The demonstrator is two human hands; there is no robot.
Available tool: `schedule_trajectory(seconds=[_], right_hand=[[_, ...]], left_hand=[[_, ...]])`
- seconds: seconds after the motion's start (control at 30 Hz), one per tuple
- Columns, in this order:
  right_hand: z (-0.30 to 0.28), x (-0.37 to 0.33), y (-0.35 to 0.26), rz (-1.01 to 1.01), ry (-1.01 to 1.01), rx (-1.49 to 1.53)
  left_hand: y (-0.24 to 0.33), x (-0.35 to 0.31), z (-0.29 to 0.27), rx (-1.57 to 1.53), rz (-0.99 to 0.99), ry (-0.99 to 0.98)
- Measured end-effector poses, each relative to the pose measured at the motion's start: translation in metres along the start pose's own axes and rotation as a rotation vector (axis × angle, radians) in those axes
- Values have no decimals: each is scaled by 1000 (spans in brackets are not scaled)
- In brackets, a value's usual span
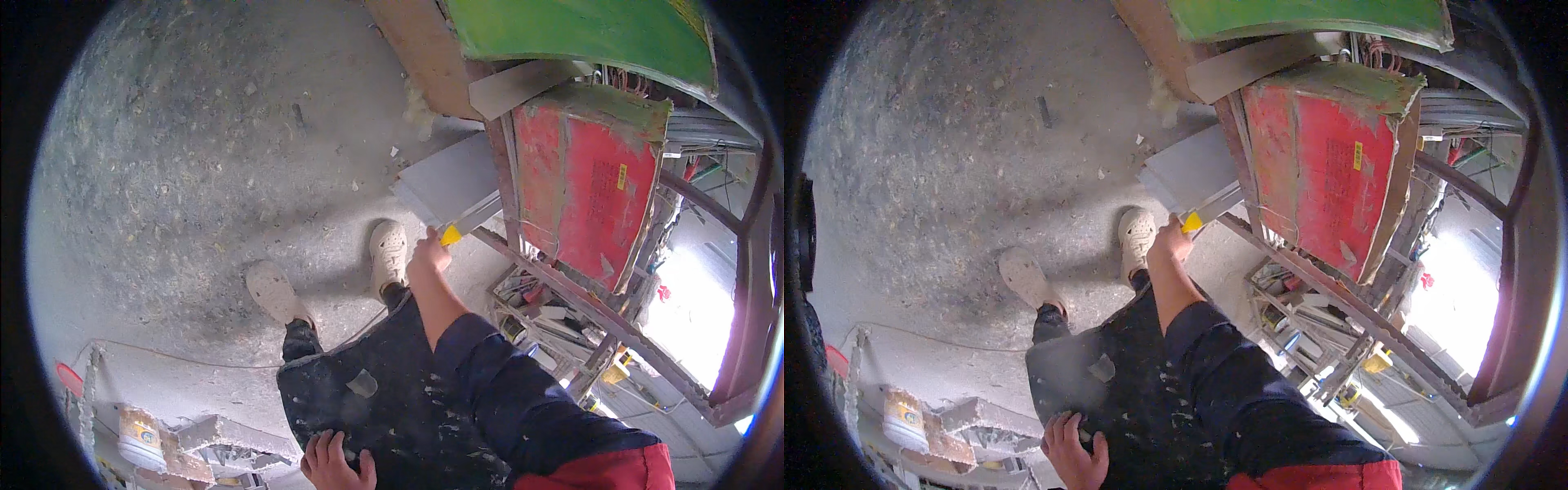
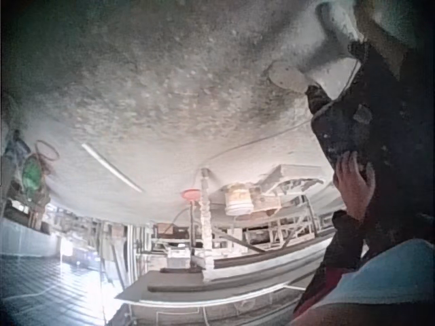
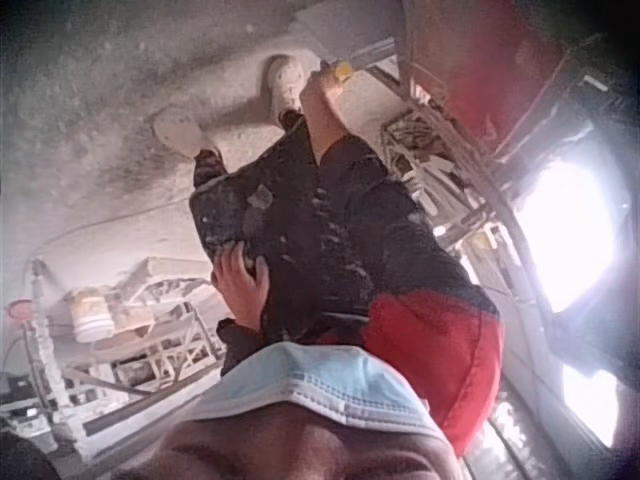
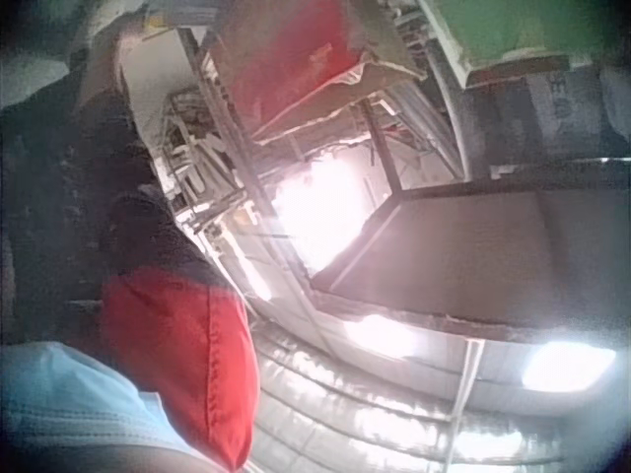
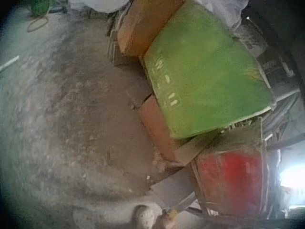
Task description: The person retrieves a small rectangular tile and a yellow spatula, then scoops adhesive from a metal can and spreads it onto the tile surface. The person continues to apply and smooth the adhesive on the tile while standing at a workbench.
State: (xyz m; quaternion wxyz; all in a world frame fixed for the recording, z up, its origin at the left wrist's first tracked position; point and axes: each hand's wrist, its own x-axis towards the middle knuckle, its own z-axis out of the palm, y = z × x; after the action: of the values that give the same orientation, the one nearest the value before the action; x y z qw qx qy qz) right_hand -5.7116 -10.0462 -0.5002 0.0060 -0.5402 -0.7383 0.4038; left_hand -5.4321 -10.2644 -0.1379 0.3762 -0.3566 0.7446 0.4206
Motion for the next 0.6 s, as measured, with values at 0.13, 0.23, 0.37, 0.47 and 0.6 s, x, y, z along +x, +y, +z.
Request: schedule_trajectory(seconds=[0.13,0.23,0.37,0.47,0.6], right_hand=[[-4,-33,37,54,-47,44],[3,-68,35,34,-6,-47],[-5,-47,32,12,-85,-287],[-32,-55,23,-36,-182,-325],[-41,-136,-45,54,-392,-431]], left_hand=[[-2,3,4,-10,-7,3],[-5,4,3,-30,14,26],[-5,3,-2,-60,-8,43],[-7,6,-1,-36,-14,85],[-19,15,-12,-238,-103,-64]])
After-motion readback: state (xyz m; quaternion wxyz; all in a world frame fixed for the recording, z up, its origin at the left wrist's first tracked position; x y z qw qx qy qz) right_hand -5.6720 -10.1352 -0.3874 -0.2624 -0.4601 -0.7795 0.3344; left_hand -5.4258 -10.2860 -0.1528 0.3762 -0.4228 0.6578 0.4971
